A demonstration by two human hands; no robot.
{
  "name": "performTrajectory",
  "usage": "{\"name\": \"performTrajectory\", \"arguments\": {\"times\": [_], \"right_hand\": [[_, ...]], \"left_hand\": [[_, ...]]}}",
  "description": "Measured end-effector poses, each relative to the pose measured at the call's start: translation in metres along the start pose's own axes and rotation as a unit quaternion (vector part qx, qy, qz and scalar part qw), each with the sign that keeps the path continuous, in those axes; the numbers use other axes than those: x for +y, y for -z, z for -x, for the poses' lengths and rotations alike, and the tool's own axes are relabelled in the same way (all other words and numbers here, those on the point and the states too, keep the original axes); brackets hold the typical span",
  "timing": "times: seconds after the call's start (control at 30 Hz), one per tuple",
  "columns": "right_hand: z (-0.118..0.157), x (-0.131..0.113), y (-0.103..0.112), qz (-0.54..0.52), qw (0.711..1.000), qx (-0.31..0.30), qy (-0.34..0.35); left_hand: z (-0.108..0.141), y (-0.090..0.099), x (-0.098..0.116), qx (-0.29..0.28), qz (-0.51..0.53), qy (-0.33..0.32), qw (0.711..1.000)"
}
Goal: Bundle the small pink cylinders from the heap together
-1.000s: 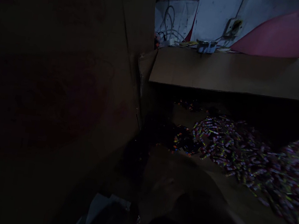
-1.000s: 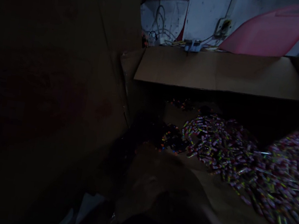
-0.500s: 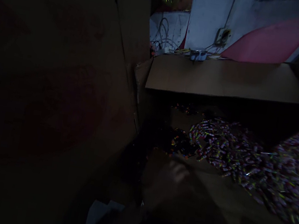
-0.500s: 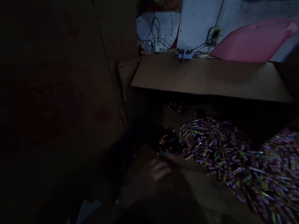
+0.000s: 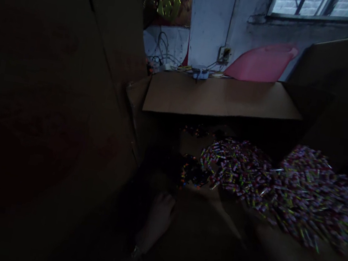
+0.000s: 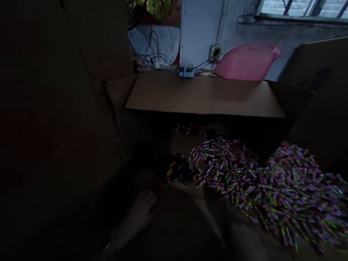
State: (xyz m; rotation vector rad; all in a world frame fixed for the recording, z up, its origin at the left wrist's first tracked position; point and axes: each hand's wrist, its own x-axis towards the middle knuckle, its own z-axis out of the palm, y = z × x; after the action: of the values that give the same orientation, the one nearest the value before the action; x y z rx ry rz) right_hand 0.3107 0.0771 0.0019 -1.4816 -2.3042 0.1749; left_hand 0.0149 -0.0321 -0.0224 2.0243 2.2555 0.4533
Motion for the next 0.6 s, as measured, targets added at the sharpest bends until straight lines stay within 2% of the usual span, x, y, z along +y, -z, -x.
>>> {"name": "performTrajectory", "arguments": {"times": [0.13,0.17,0.23,0.3,0.47,0.53,0.6], "right_hand": [[-0.048,-0.017,-0.027,0.041,0.998,-0.016,0.051],[-0.06,-0.02,-0.035,0.105,0.99,-0.022,0.093],[-0.078,-0.022,-0.048,0.179,0.973,-0.03,0.143],[-0.086,-0.018,-0.056,0.206,0.963,-0.024,0.173],[-0.08,0.003,-0.058,0.139,0.968,0.013,0.209],[-0.074,0.006,-0.056,0.068,0.977,0.029,0.201],[-0.066,0.002,-0.055,-0.011,0.984,0.047,0.17]], "left_hand": [[0.012,-0.011,0.009,-0.009,0.118,-0.037,0.992],[0.014,-0.012,0.01,-0.004,0.144,-0.044,0.989],[0.015,-0.013,0.01,0.022,0.187,-0.036,0.981],[0.014,-0.01,0.007,0.062,0.215,-0.005,0.975],[0.006,0.002,-0.003,0.144,0.27,0.102,0.946],[0.005,0.005,0.0,0.147,0.295,0.14,0.933],[0.006,0.004,0.008,0.123,0.322,0.161,0.925]]}}
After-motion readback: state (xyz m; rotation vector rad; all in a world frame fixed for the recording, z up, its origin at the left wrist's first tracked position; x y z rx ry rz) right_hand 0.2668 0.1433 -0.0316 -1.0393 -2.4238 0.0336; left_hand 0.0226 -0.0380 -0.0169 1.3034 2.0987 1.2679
